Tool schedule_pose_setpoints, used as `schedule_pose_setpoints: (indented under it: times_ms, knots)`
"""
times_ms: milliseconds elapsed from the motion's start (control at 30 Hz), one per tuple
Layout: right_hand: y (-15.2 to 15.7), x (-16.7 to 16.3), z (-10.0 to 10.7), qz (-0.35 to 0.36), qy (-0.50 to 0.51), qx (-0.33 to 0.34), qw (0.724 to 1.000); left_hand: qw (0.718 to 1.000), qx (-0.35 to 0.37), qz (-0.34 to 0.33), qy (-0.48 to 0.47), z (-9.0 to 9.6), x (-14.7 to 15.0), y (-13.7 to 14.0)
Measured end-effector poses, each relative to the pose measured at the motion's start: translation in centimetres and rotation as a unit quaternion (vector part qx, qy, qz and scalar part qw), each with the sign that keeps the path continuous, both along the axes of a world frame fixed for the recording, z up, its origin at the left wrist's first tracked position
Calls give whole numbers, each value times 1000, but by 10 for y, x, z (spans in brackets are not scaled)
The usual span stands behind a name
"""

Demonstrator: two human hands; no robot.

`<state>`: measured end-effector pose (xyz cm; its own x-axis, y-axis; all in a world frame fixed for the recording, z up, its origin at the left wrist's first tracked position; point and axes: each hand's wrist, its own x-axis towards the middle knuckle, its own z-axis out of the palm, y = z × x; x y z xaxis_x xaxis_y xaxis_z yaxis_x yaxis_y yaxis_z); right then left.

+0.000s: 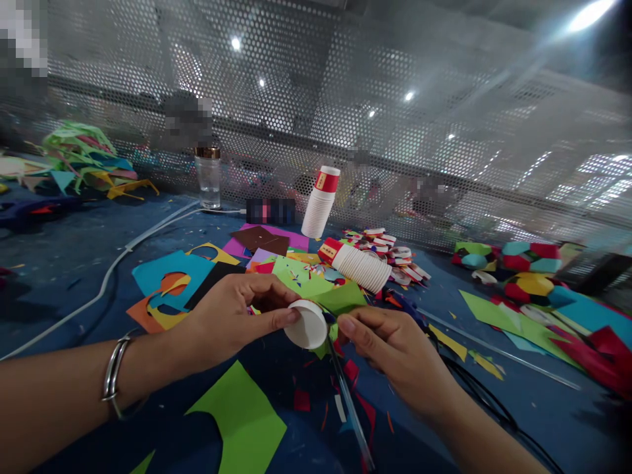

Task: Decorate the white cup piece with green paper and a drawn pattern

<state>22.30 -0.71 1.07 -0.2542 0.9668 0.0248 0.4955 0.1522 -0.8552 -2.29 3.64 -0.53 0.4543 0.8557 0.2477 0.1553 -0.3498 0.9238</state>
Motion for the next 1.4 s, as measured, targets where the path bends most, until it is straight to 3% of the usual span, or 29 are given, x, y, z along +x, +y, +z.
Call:
schedule_pose_setpoints:
  times_ms: [900,1233,1400]
  knots:
    - [2,-3,0,30,-21,48,998,992,107,5,68,2,-3,-6]
    - [2,-3,-2,25,-29,37,999,993,92,11,67,3,-2,-6]
    - [7,-2,-9,-23,1,-26,999,997,55,13,43,3,-3,-1]
